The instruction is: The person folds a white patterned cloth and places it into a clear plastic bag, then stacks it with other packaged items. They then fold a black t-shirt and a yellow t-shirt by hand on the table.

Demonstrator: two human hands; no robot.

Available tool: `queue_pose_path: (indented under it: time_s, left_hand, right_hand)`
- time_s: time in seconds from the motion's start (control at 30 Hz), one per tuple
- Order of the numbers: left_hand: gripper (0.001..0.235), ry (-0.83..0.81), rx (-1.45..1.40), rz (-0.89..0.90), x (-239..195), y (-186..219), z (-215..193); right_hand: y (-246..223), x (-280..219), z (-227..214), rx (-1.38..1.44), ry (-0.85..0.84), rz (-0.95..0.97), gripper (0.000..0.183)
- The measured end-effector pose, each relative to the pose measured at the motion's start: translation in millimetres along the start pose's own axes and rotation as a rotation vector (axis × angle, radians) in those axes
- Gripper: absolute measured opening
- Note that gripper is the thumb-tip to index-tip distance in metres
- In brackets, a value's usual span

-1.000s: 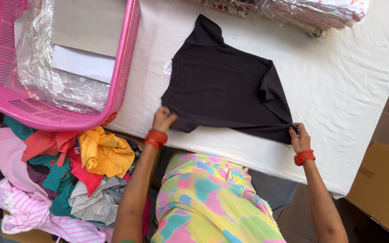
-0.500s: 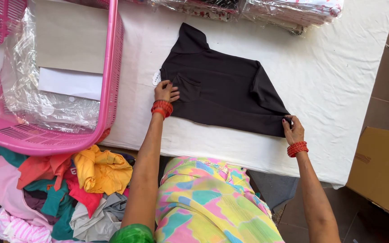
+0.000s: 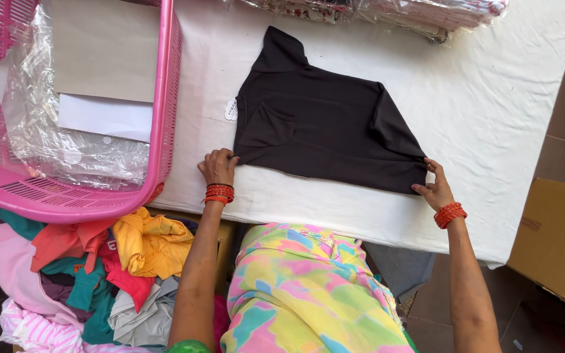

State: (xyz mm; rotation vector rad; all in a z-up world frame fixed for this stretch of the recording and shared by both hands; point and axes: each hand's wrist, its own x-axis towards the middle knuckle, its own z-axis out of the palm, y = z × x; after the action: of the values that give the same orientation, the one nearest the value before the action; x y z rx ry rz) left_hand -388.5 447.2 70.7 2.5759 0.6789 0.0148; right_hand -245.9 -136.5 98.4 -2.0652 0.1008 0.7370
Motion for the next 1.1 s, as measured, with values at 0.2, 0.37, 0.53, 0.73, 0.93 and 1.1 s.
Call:
queue_pose_path:
  time_s: [0.2,0.37,0.53,0.73,0.93,1.1]
  left_hand:
    - [0.017,-0.033,0.011,-0.086,10.2,-33.5,20.4]
    - [0.027,-0.063,0.177,-0.046,5.3,10.2,-4.3]
    - [0.046,0.159,0.135,0.267,-15.4,53.2,10.3]
    - [0.054,-0.140,0.213,0.693,-34.3,62.6,51.2]
    - [0.054,-0.110,0.444,0.611,-29.3,34.3,48.3]
    - [0.024,-0.109,0.401,0.603,-11.1,40.6,21.4]
  right_hand:
    - [-2.0,-3.6,3.5,-0.272,0.122,0.018,0.077]
    - [-15.1,-15.1,27.2,-0.525,0.259,0.053,0.075]
    - [-4.8,-24.2,84.8,-0.785,0.498,-0.535,0.069]
    - [-13.1,-41.0,108.5,-0.846,0.224,-0.648,0.073]
    - [14.3,-34.7,81.3,-0.742,0.390,-0.674,0.036]
    - [2.1,-26.7,79.5,-0.628,0.374,-0.626,0.017]
